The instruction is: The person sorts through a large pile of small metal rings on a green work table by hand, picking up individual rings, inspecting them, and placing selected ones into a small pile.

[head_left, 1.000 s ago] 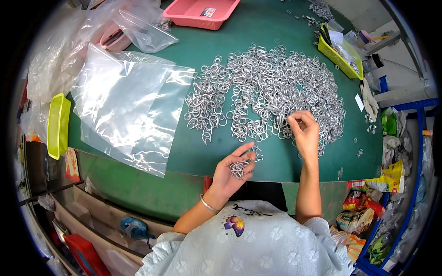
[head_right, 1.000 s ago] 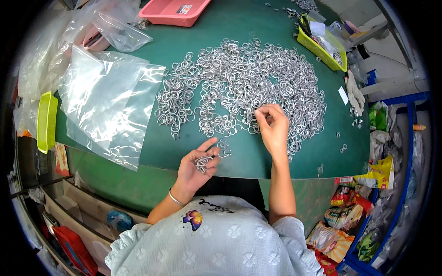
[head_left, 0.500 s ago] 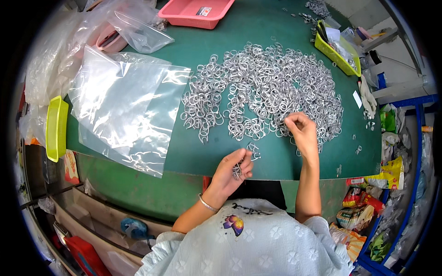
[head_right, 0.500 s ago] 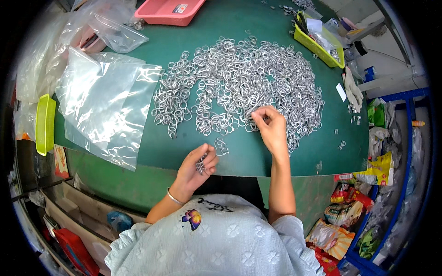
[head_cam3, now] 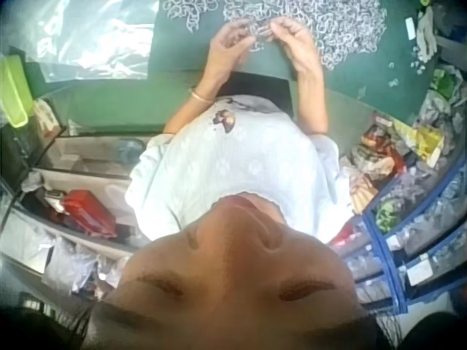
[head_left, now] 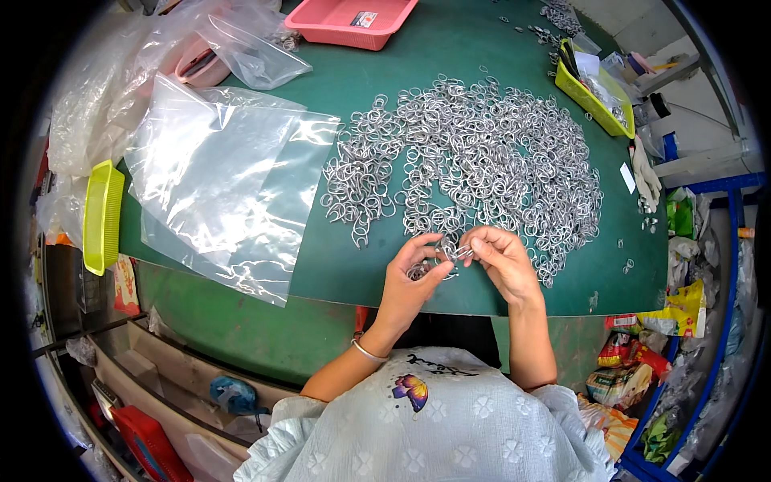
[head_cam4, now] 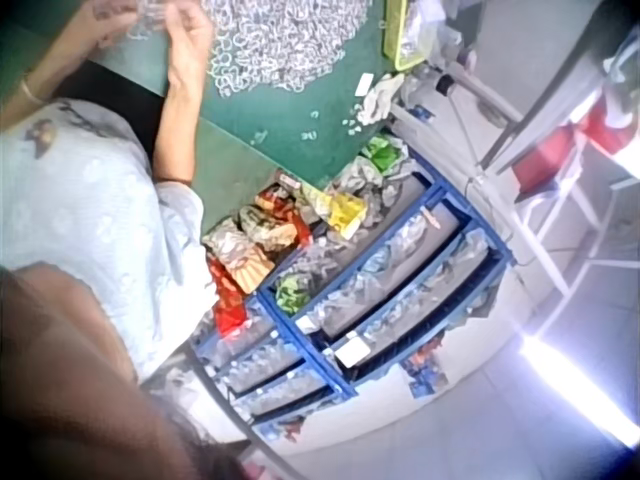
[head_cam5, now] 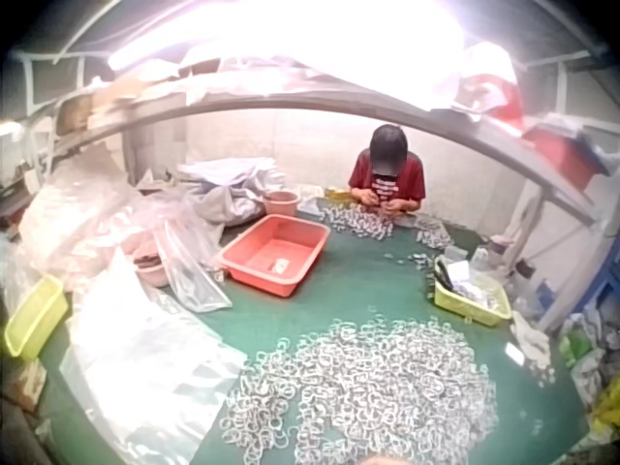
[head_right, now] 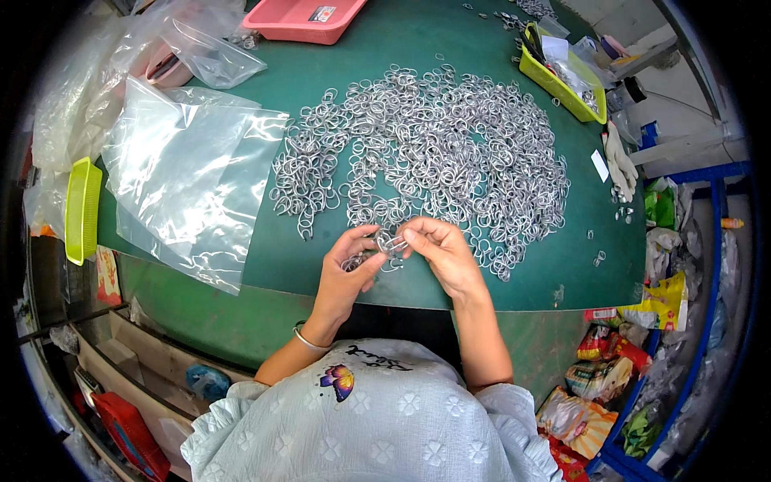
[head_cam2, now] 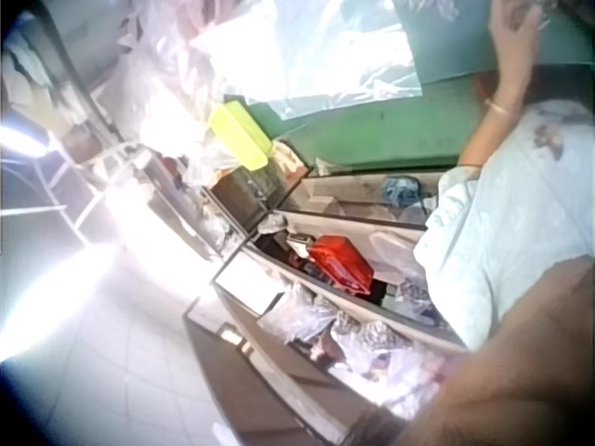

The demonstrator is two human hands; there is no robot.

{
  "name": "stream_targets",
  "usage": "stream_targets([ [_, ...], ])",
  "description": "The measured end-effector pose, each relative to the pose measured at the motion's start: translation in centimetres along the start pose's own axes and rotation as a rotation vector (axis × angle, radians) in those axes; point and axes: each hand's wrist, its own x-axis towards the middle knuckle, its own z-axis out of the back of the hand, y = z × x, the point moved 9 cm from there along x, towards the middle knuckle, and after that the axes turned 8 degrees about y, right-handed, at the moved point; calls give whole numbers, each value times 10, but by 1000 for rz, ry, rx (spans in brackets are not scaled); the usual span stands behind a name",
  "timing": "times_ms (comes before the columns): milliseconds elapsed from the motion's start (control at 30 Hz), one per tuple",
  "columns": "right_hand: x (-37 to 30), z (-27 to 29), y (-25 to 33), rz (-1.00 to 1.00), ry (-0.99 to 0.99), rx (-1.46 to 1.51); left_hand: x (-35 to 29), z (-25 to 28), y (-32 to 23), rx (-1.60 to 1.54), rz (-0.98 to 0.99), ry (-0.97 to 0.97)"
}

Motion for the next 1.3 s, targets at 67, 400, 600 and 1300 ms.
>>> stream_targets([
  [67,1,-3,-2,2,-1,20,1,2,-1,34,-45,-21],
  [400,-7,-2,24,232,-255,-437,-3,20,-22,337,-228,-260],
  [600,-9,-9,42,440,-377,-451,2,10,-30,556,-231,-93],
  [1300,-6,-3,22,251,-392,-606,1,30,-22,189,-136,-173],
])
